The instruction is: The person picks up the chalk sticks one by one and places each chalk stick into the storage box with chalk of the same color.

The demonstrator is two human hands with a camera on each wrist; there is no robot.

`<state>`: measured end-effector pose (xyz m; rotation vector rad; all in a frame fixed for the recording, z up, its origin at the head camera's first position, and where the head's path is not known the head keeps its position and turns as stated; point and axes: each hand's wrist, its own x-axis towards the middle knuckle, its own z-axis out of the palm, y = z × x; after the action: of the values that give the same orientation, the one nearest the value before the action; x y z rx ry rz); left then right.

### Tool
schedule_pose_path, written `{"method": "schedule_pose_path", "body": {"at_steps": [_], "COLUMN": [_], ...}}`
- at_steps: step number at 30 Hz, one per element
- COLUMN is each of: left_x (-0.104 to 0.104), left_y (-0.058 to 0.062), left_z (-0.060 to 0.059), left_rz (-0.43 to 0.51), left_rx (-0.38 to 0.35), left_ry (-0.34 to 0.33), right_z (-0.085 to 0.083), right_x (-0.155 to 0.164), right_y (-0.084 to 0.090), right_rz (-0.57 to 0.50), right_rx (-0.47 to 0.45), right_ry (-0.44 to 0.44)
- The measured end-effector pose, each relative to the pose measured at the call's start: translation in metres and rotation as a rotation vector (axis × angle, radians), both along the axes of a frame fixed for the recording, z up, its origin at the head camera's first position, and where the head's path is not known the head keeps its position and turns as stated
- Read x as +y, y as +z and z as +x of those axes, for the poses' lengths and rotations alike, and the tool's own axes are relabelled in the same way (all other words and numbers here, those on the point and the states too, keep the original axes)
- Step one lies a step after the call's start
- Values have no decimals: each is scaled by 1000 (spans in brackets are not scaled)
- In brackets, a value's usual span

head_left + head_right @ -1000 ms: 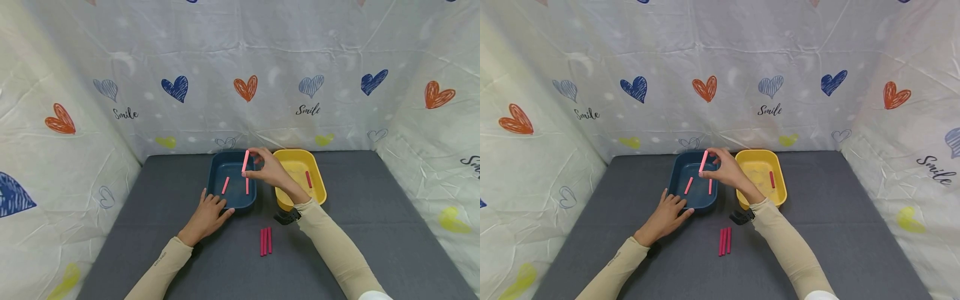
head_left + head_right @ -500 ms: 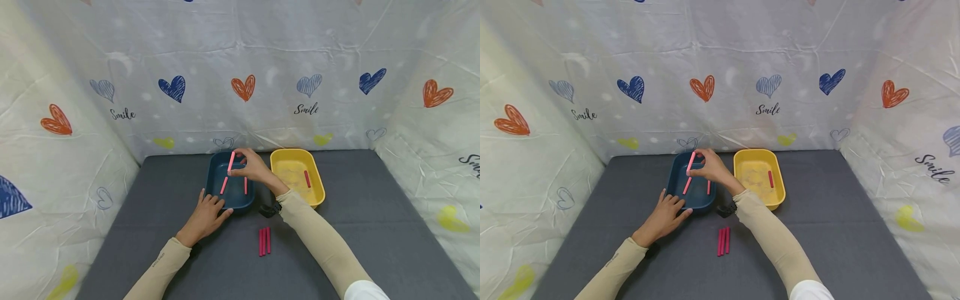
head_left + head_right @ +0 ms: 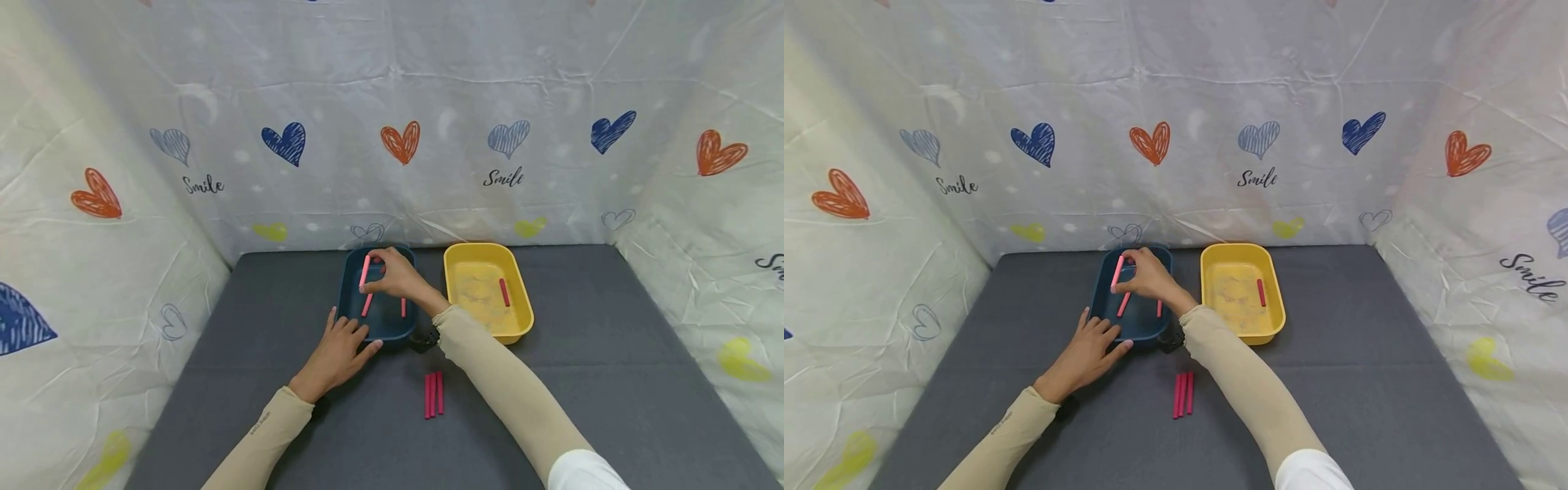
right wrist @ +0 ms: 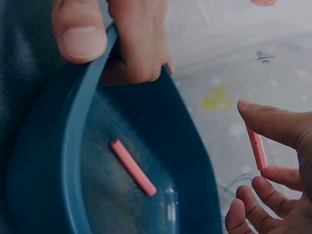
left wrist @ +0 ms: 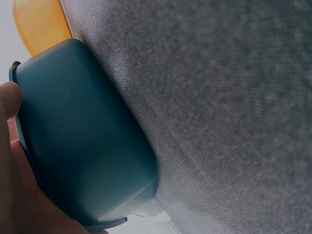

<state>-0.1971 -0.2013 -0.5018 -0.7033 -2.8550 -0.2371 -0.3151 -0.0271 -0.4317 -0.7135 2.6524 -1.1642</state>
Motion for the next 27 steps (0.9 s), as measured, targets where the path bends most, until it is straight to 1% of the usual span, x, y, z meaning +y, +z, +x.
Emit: {"method": "schedule_pose_path", "body": {"at_steps": [6, 14, 19, 27], "left_x": [-1, -1, 0, -1], "left_y": [-2, -2, -2, -1], "left_z": [-1, -1, -1, 0], "left_rz": [-4, 0, 2, 1], "left_rx": [-2, 11, 10, 12], "left_ry": [1, -4, -7, -7], "right_z": [-2, -2, -3, -7], "right_x": [-11, -22, -26, -32], "right_y": [-10, -17, -23, -34], "right_rz": [32, 60, 77, 100], "right_rx": [-1, 7, -18, -47], "right_ry": [-1, -3, -26, -37]}}
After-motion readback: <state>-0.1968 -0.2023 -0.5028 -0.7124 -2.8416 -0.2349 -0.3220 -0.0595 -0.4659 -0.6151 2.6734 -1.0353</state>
